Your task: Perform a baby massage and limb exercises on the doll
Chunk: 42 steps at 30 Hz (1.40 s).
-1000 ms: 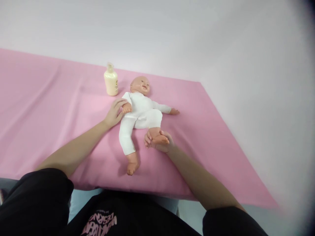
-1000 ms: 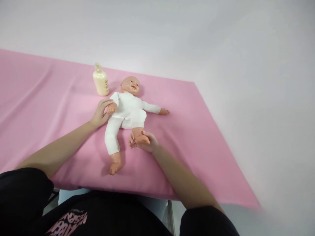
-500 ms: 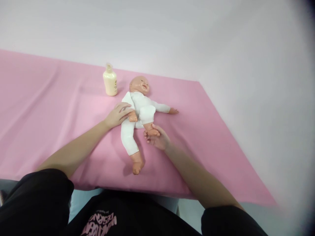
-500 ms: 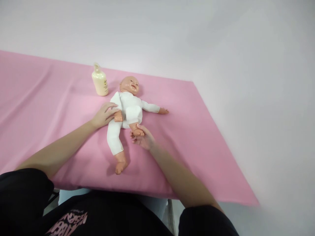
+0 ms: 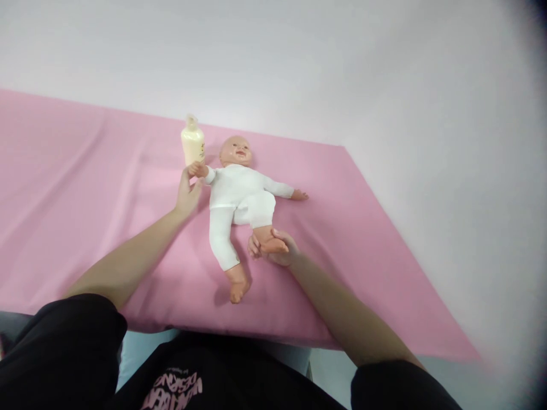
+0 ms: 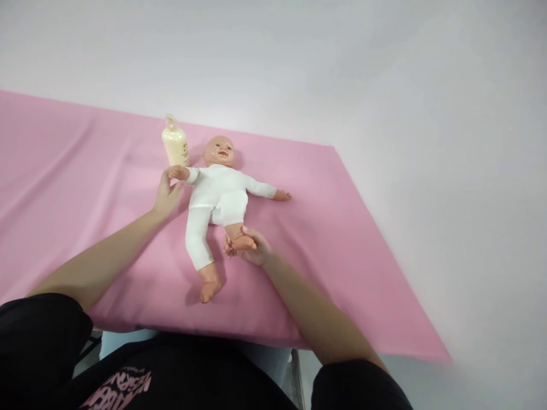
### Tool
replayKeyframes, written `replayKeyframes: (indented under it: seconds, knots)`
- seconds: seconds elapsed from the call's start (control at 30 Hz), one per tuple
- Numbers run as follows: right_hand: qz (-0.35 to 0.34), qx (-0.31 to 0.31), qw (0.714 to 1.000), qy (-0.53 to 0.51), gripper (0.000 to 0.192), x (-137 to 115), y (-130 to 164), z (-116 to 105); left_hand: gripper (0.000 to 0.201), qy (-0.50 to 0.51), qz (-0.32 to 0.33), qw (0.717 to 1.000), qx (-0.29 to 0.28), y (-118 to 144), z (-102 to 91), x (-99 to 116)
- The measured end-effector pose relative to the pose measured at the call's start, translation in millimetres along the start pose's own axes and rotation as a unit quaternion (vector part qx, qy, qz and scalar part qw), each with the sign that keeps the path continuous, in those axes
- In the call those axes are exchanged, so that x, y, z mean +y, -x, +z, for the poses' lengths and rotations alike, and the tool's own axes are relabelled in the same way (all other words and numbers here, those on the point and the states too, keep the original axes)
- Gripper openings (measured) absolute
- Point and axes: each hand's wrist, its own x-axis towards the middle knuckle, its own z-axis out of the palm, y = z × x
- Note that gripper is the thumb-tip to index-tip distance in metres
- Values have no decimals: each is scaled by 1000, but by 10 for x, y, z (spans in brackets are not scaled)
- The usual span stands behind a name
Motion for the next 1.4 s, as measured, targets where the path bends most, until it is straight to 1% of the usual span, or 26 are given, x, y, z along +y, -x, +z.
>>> replayKeyframes:
  seconds: [0.07,0.13,0.17,0.23,0.3,0.37,0.4,0.5,0.53,0.6,0.63,0.7,0.77,0.83,0.9,0.93,0.97,1.07,1.13,1.2,1.27,1.4]
  knots:
    - [17,-63,998,21,52,8,26,-1,51,69,-75,993,59,-52,-13,-63]
    - [63,-124,989,44,55,17,62,-6,53,126,-134,977,105,-104,-34,-110]
    - [94,-144,983,56,55,23,82,-12,50,149,-163,967,125,-126,-47,-125]
    - [155,-170,970,82,52,37,115,-32,40,182,-223,943,168,-160,-72,-138]
    - [192,-180,959,107,49,48,133,-61,32,206,-274,917,206,-179,-91,-129]
    - [205,-186,953,126,48,50,134,-89,29,224,-300,899,227,-187,-98,-105]
    - [205,-186,952,132,49,45,130,-99,29,231,-304,895,231,-187,-98,-93]
    - [204,-195,947,150,48,8,112,-94,34,229,-297,900,223,-178,-93,-80]
    - [207,-203,945,154,47,-9,108,-81,35,220,-288,907,216,-173,-94,-90]
    - [212,-221,939,155,47,-39,107,-48,40,188,-257,929,189,-160,-101,-132]
    - [214,-227,938,152,46,-47,109,-34,42,163,-233,944,167,-152,-107,-159]
    - [204,-225,943,136,48,-42,110,-26,50,92,-161,977,101,-131,-109,-202]
    - [165,-215,957,108,53,-9,96,-56,57,24,-78,996,37,-96,-91,-205]
    - [100,-206,970,82,58,33,62,-111,62,-19,-18,1000,7,-46,-49,-150]
    - [33,-175,982,59,60,58,21,-162,61,-48,24,998,-10,11,-2,-51]
    - [10,-141,989,46,60,59,4,-176,59,-70,53,996,-30,36,17,4]
    - [-2,-94,995,32,59,51,-8,-180,56,-95,87,990,-57,58,31,56]
    - [6,56,998,-4,52,-10,-19,-146,44,-167,181,958,-147,92,41,165]
    - [20,124,992,-14,50,-55,-19,-115,38,-198,217,938,-187,95,38,188]
    - [32,159,986,-23,50,-87,-28,-95,35,-218,241,922,-211,92,41,183]
    - [45,185,981,-34,50,-105,-43,-78,33,-228,250,913,-228,90,53,166]
    - [67,239,967,-51,53,-135,-72,6,32,-232,235,907,-262,91,79,140]
